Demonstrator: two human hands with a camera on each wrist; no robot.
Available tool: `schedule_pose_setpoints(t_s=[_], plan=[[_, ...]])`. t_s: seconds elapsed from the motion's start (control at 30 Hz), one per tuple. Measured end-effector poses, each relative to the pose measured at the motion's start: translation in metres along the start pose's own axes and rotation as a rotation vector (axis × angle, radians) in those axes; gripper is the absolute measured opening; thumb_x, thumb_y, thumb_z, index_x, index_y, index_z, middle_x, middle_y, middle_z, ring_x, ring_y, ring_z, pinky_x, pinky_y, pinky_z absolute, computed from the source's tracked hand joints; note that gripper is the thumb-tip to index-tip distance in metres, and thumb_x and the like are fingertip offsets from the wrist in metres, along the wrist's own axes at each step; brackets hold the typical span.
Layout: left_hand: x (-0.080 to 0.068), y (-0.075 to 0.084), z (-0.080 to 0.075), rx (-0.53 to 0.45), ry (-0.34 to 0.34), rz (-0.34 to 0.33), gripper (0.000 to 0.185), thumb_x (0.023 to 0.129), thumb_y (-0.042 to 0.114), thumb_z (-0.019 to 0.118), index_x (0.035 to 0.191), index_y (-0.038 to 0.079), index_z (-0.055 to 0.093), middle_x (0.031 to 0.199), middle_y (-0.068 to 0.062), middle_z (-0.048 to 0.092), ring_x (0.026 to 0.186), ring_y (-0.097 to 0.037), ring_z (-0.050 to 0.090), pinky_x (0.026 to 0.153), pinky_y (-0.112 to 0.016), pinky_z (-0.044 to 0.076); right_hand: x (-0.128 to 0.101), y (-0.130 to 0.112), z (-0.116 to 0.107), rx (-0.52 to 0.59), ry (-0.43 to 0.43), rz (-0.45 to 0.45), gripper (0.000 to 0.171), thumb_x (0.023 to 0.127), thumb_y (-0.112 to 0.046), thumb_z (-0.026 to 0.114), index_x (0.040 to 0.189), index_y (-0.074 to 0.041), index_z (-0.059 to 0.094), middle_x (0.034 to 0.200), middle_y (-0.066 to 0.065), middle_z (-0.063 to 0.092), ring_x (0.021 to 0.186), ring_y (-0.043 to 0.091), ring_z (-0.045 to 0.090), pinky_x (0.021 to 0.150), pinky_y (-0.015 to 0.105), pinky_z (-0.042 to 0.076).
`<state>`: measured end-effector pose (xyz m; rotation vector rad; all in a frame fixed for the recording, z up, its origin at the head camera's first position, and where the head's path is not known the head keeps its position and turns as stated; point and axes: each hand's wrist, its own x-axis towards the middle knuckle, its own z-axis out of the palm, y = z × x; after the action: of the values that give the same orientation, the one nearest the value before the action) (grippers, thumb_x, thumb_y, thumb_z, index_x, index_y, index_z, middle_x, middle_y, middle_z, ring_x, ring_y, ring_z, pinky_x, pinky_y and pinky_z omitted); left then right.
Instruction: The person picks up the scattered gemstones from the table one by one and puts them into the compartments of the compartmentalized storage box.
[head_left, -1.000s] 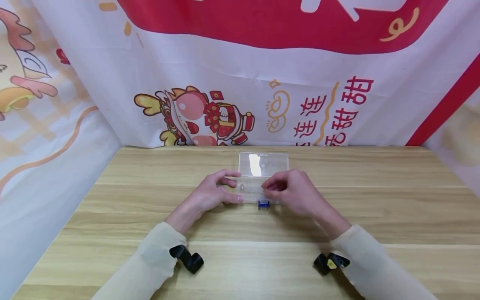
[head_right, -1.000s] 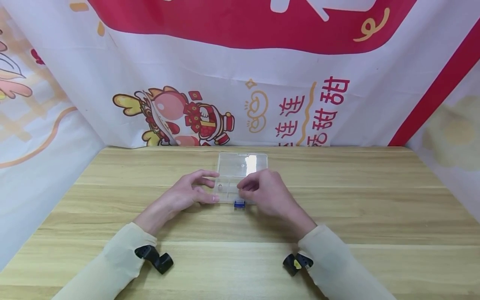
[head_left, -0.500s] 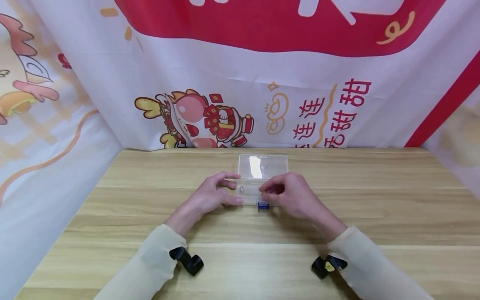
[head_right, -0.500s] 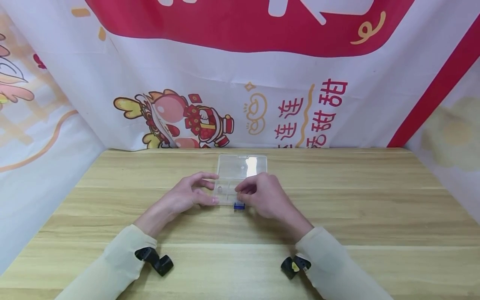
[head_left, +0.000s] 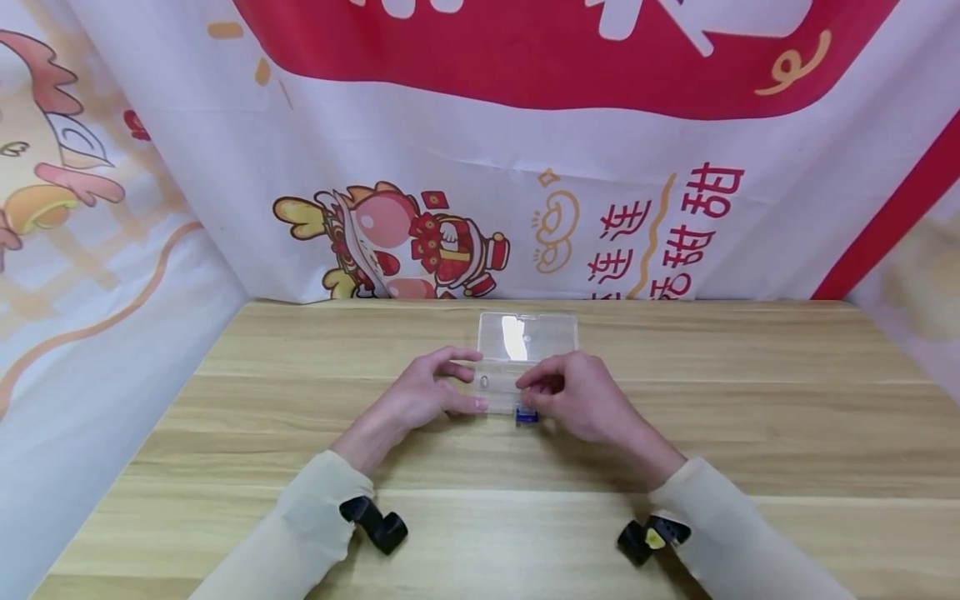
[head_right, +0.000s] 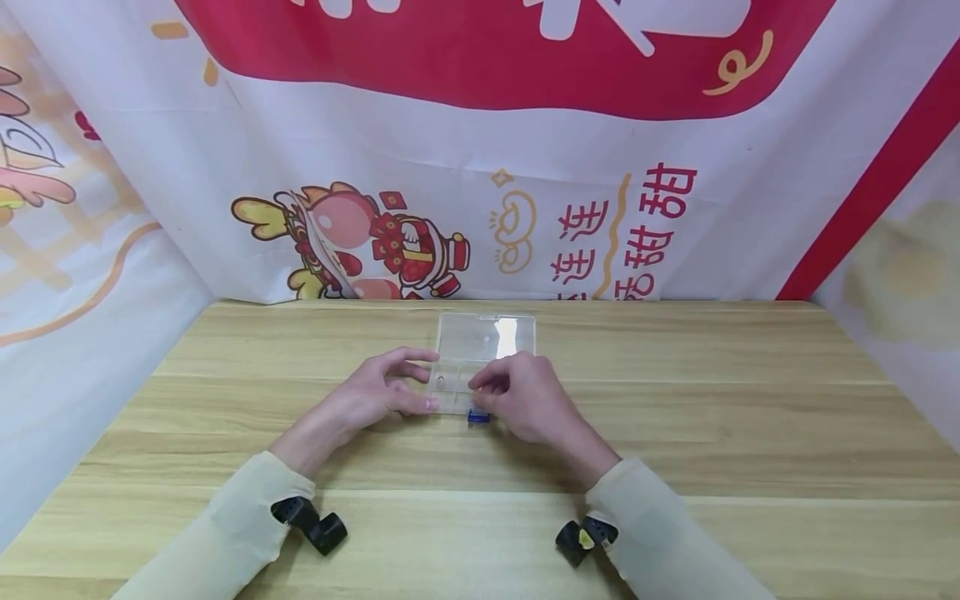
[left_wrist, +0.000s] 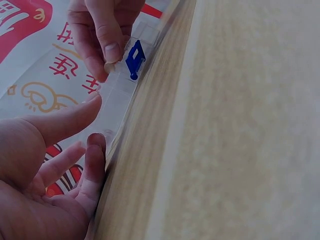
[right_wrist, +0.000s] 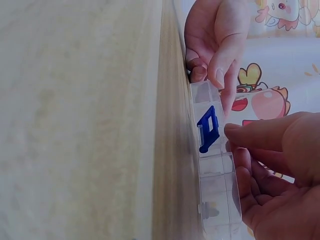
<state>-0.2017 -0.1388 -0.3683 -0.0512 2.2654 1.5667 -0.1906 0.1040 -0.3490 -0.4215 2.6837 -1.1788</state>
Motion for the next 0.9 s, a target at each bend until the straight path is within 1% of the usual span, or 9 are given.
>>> schedule_pose_setpoints(t_s=[0.33, 0.63, 0.9], plan=[[-0.0001, -0.0001, -0.0011, -0.001, 0.015, -0.002, 0.065, 0.083, 0.019, 0.092, 0.141, 0.031, 0.064, 0.135, -0.008, 0.064, 0.109, -0.026, 0.064, 0.082, -0.03, 0.055, 0.0027, -0.0012, 0.0028, -0.028, -0.01, -0.019, 0.013, 0.095, -0.007, 0.077, 0.106, -0.013, 0.083, 0.092, 0.0, 0.074, 0.083, 0.015, 0.062, 0.074, 0.029, 0.055], [0.0001, -0.0016, -0.0005, -0.001, 0.014, 0.009, 0.065, 0.083, 0.018, 0.092, 0.141, 0.03, 0.064, 0.134, -0.008, 0.065, 0.11, -0.026, 0.063, 0.084, -0.03, 0.054, 0.003, -0.0019, 0.0023, -0.037, -0.023, 0.008, 0.014, 0.096, -0.008, 0.077, 0.107, -0.013, 0.083, 0.093, 0.001, 0.074, 0.083, 0.016, 0.062, 0.075, 0.029, 0.055], [0.0002, -0.0022, -0.0003, 0.007, 0.011, 0.017, 0.065, 0.083, 0.02, 0.092, 0.141, 0.03, 0.064, 0.134, -0.007, 0.065, 0.112, -0.027, 0.063, 0.087, -0.031, 0.054, 0.0019, -0.0029, 0.0016, -0.054, -0.026, 0.001, 0.014, 0.096, -0.008, 0.077, 0.107, -0.012, 0.083, 0.093, 0.001, 0.073, 0.082, 0.016, 0.061, 0.074, 0.029, 0.054]])
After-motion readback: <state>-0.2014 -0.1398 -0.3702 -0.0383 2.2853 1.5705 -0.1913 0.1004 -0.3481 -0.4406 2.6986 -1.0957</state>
